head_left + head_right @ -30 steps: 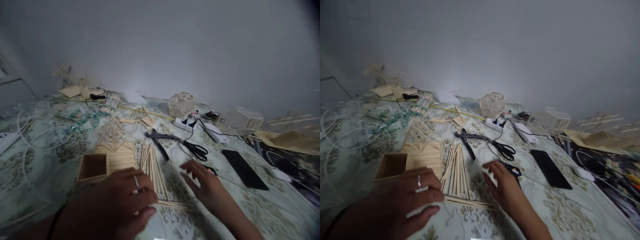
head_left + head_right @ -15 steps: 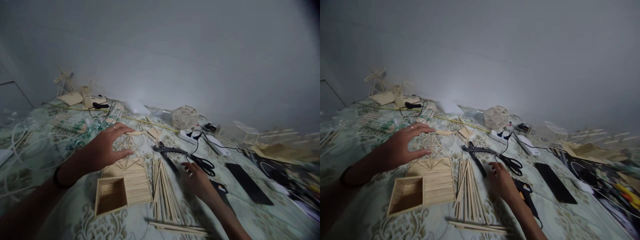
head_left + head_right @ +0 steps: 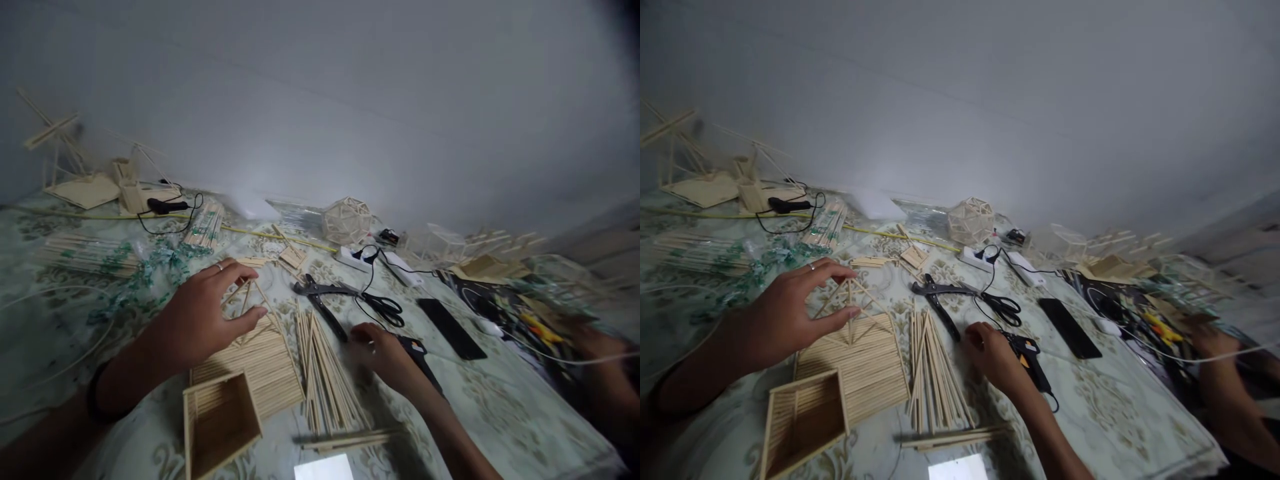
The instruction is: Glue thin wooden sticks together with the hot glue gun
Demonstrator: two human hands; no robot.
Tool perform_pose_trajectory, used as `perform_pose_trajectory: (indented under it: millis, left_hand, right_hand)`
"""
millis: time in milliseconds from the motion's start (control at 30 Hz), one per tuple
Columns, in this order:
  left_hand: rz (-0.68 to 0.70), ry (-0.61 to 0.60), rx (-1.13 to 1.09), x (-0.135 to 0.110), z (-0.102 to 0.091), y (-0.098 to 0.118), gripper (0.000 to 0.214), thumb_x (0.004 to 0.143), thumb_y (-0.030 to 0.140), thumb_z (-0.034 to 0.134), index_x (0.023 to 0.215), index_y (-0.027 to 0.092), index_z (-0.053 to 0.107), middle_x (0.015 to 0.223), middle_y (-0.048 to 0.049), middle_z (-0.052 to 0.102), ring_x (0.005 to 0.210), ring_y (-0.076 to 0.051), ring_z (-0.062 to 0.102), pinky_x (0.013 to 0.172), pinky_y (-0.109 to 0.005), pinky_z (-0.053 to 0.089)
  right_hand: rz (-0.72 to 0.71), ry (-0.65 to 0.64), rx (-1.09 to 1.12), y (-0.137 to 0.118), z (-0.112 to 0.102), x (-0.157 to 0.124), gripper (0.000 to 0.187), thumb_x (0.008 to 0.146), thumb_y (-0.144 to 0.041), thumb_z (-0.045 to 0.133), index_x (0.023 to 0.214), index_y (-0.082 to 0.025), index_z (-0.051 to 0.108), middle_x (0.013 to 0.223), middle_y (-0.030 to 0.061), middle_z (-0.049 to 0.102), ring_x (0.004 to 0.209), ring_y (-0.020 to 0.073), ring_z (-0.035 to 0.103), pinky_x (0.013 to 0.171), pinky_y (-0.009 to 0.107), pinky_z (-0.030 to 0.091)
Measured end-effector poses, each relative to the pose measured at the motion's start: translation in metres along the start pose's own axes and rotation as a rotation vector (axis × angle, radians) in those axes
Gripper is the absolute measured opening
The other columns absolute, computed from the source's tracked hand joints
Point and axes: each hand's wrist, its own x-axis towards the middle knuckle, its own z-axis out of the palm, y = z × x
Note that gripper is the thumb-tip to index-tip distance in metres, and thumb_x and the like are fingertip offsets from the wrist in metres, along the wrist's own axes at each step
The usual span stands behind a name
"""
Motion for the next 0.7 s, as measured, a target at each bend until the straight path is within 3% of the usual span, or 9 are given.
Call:
perform_pose_trajectory:
  millis: [167, 433, 533, 700]
  left_hand:
    - [0.024, 0.028, 0.015, -0.001, 0.001, -0.001, 0.034, 0.087, 0.034, 0.074, 0.115, 0.016, 0.072, 0.115, -0.0113, 0.080, 0.106, -0.030, 0.077, 0.098, -0.042, 0.060]
    - [0.051, 0.035, 0.056, -0.004, 0.002, -0.004, 0.036, 0.090, 0.036, 0.074, 0.120, 0.017, 0.073, 0.123, -0.0119, 0.080, 0.115, -0.030, 0.076, 0.101, -0.038, 0.060]
    - [0.064, 0.029, 0.053, -0.004, 0.001, -0.004, 0.035, 0.091, 0.036, 0.073, 0.120, 0.017, 0.072, 0.122, -0.0109, 0.080, 0.113, -0.028, 0.076, 0.099, -0.037, 0.059]
    - [0.051, -0.008, 0.032, -0.004, -0.001, -0.003, 0.037, 0.091, 0.042, 0.073, 0.119, 0.018, 0.072, 0.118, -0.0095, 0.080, 0.104, -0.027, 0.077, 0.095, -0.036, 0.059]
  right_hand:
    - [0.049, 0.023, -0.092, -0.004, 0.001, 0.013, 0.014, 0.081, -0.015, 0.058, 0.081, -0.016, 0.072, 0.083, 0.0104, 0.076, 0.077, 0.0235, 0.070, 0.073, 0.031, 0.048]
    - [0.106, 0.069, -0.150, 0.004, -0.018, 0.009, 0.014, 0.078, -0.014, 0.058, 0.068, -0.020, 0.065, 0.062, 0.0057, 0.070, 0.062, 0.0223, 0.067, 0.062, 0.030, 0.043]
    - [0.073, 0.057, -0.123, 0.002, -0.016, 0.002, 0.013, 0.081, -0.019, 0.058, 0.079, -0.019, 0.071, 0.071, 0.0073, 0.075, 0.067, 0.0234, 0.071, 0.066, 0.031, 0.047]
    - [0.028, 0.015, -0.079, -0.010, -0.001, -0.006, 0.027, 0.086, -0.035, 0.065, 0.102, -0.016, 0.076, 0.091, 0.0108, 0.080, 0.080, 0.0253, 0.075, 0.076, 0.033, 0.054]
